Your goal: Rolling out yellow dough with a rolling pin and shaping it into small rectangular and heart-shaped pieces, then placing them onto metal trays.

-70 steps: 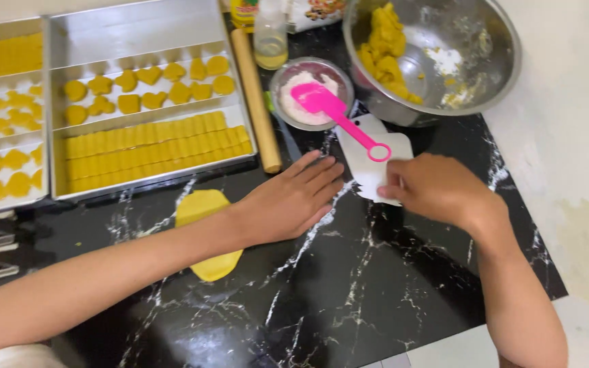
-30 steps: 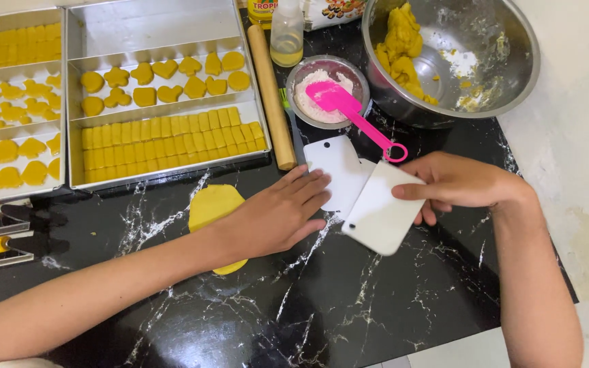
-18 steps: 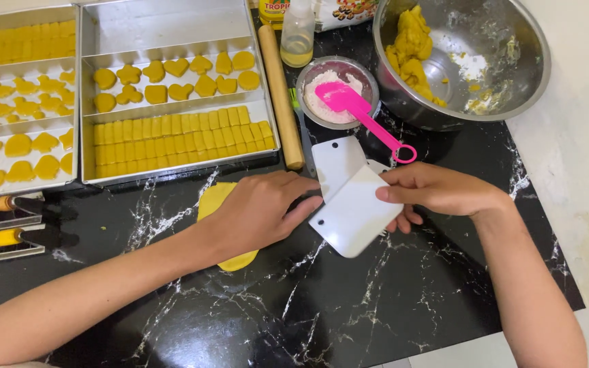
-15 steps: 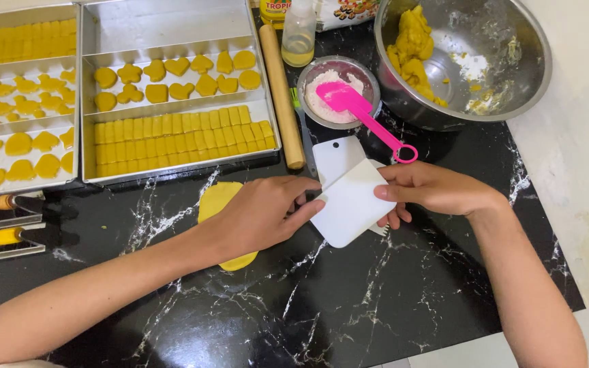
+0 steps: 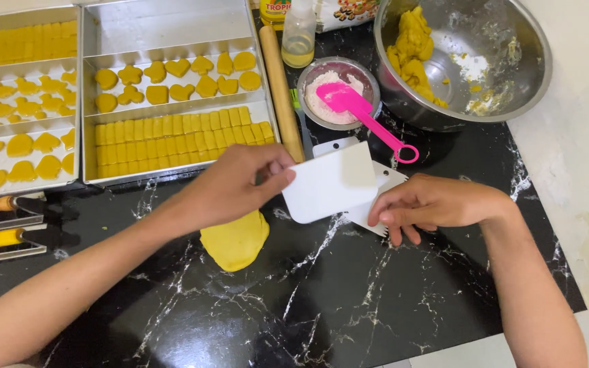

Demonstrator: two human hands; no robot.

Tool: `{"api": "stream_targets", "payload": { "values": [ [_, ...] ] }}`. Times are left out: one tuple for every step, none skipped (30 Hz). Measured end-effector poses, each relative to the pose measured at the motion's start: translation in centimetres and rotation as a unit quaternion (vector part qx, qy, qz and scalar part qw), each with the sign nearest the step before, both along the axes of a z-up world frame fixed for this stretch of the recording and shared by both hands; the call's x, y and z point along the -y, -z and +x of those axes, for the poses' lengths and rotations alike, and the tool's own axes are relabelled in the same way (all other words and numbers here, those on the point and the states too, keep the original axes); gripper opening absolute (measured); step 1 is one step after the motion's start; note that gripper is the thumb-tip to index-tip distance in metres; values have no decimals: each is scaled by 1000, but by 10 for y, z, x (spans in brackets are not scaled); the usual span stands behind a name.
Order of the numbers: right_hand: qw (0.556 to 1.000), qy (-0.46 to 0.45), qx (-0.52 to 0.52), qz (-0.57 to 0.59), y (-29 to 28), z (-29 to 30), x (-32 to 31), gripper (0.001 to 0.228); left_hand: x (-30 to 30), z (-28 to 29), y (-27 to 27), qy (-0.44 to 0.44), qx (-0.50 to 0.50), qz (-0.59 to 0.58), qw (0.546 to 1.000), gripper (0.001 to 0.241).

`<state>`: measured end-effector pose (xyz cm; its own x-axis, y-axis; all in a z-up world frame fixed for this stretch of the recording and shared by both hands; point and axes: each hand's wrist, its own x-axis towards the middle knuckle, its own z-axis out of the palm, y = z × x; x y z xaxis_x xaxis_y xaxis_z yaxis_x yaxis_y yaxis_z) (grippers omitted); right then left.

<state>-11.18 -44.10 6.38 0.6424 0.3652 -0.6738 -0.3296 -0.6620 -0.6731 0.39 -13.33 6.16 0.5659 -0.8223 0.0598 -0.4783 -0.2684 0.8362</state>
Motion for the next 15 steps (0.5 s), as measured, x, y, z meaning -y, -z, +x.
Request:
{"api": "stream_targets", "payload": {
  "values": [
    [1000, -2, 1, 0, 2, -1, 3, 41, -5, 1, -7, -2, 1, 0, 1000, 19],
    [1000, 16, 13, 17, 4, -1, 5, 39, -10, 2, -14, -15, 24, -4, 1000, 20],
    [999, 33, 25, 36, 7, -2, 7, 38, -16, 2, -22, -29, 47, -8, 998, 22],
    [999, 30, 25, 37, 5, -3, 2, 38, -21, 2, -27, -32, 47, -7, 998, 22],
    [997, 7, 75, 27, 2, -3, -3, 37, -26, 2, -31, -47, 50, -6, 998, 22],
    [992, -16, 125, 17, -1, -4, -8, 38, -31, 2, -36, -61, 52, -5, 997, 22],
    [992, -19, 126, 18, -4, -6, -19, 38, -36, 2, -37, -64, 53, -5, 997, 22],
    [984, -18, 150, -91, -8, -7, -31, 40, -40, 2, -38, -77, 64, 7, 995, 22],
    [964, -17, 176, -197, -11, -9, -43, 42, -46, 1, -38, -91, 76, 19, 993, 23],
    [964, -21, 178, -197, 0, -13, -45, 42, -50, 1, -36, -95, 77, 19, 992, 23],
    [930, -8, 275, -243, 12, -17, -46, 47, -54, 0, -33, -106, 67, 14, 992, 23],
    [884, 6, 369, -286, 24, -21, -48, 54, -58, -1, -31, -116, 57, 10, 992, 24],
    [884, 3, 370, -286, 28, -19, -47, 54, -62, -1, -27, -119, 57, 9, 991, 24],
    [884, 4, 367, -289, 32, -18, -45, 53, -66, -2, -23, -125, 52, 0, 991, 24],
    [884, 5, 364, -292, 35, -15, -44, 51, -69, -2, -20, -132, 47, -9, 990, 25]
  ]
}}
